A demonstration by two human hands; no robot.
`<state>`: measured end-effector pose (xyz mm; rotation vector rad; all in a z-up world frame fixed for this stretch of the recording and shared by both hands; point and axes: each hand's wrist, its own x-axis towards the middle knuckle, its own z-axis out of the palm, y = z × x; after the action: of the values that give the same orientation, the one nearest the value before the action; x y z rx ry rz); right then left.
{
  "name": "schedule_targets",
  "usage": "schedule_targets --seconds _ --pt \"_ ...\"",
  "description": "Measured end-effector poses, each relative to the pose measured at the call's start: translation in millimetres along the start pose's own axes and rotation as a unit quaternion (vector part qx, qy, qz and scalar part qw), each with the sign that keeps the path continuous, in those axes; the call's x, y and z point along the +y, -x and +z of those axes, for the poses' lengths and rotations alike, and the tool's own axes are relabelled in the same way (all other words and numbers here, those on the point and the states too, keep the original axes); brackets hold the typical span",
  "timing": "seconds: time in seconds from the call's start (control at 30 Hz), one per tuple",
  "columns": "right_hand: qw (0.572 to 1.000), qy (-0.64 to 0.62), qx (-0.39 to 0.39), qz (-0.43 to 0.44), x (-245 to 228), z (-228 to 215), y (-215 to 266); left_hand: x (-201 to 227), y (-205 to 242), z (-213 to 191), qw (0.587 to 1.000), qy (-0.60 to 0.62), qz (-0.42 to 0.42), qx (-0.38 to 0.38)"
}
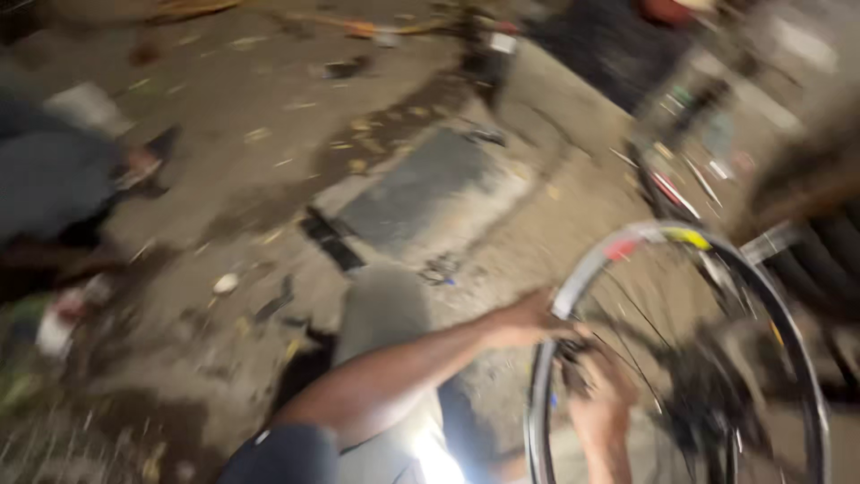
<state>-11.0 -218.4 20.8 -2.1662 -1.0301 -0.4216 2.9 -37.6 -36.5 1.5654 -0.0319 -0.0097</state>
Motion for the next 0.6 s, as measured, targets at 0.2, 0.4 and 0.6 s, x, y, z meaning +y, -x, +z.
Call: schedule_targets --seconds 0.2,0.4,0.6 --pt "0.998 0.061 -0.003 0.010 25 13 8 -7 -1 1 0.999 -0.016 0.044 0.010" --pt "0.995 0.092 -0.012 -0.019 11 -2 -6 3 2 -9 0.972 0.212 -0.027 -0.098" --pt "0.991 0.046 -0.114 0.053 6 -27 -4 20 1 -27 0.992 0.063 -0.063 -0.086"
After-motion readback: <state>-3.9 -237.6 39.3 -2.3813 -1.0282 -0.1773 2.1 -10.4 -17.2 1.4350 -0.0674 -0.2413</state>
